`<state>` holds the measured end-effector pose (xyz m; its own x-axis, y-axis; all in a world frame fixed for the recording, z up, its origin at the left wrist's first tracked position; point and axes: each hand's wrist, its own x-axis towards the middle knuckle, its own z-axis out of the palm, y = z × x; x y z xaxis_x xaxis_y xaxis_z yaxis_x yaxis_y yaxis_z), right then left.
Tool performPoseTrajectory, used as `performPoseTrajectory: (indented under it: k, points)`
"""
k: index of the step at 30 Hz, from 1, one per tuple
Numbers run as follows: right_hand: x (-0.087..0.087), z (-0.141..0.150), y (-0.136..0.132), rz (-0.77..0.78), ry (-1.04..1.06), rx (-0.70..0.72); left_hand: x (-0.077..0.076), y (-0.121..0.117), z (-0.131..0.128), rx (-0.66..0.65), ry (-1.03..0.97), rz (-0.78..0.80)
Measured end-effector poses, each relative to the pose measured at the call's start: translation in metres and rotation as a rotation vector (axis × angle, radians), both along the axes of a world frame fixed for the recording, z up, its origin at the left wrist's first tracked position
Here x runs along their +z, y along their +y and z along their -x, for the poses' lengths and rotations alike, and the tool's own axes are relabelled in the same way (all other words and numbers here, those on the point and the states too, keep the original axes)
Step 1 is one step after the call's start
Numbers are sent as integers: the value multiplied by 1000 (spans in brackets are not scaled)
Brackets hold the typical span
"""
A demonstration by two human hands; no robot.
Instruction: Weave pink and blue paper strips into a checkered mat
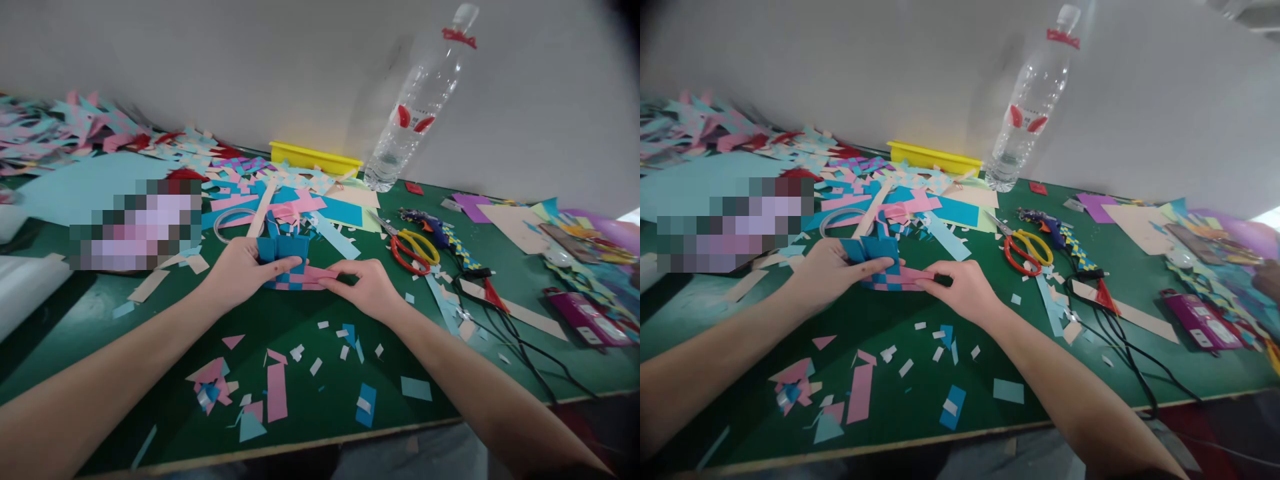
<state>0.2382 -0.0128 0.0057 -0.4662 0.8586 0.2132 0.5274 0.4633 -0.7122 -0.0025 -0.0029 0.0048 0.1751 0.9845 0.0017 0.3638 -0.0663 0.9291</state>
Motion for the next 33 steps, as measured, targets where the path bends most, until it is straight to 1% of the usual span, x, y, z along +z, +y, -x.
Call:
performPoseTrajectory:
  k: [8, 11, 14, 17, 20, 22, 24, 26, 27, 30, 33]
  points:
    - [0, -1, 4, 32, -39, -21, 1, -1, -1, 27, 26, -37]
    - [1, -1, 3, 35, -68, -44, 2, -2, -2, 33, 73, -60]
    - [1, 0, 1, -20, -27, -55, 4, -3, -3, 21, 91, -96]
    - [0, 2, 0, -95, 49, -31, 6, -5, -5, 26, 72, -150]
    - [-3, 1, 1, -162, 40, 11, 8, -7, -5, 4, 55, -192]
    - [-7, -1, 4, -218, 17, 30, 9, -6, -4, -86, 44, -230]
    - [-10, -4, 8, -278, -19, 47, 9, -5, -1, -244, 44, -295]
    - [-13, -8, 12, -344, -89, 75, 8, -3, 0, -396, 105, -368]
    - [-15, -9, 14, -370, -126, 92, 7, -2, 0, -450, 161, -401]
    - [-18, -12, 18, -418, -213, 141, 2, -1, -1, -549, 343, -498]
    - [-21, -14, 20, -451, -274, 149, -3, 1, -2, -625, 426, -577]
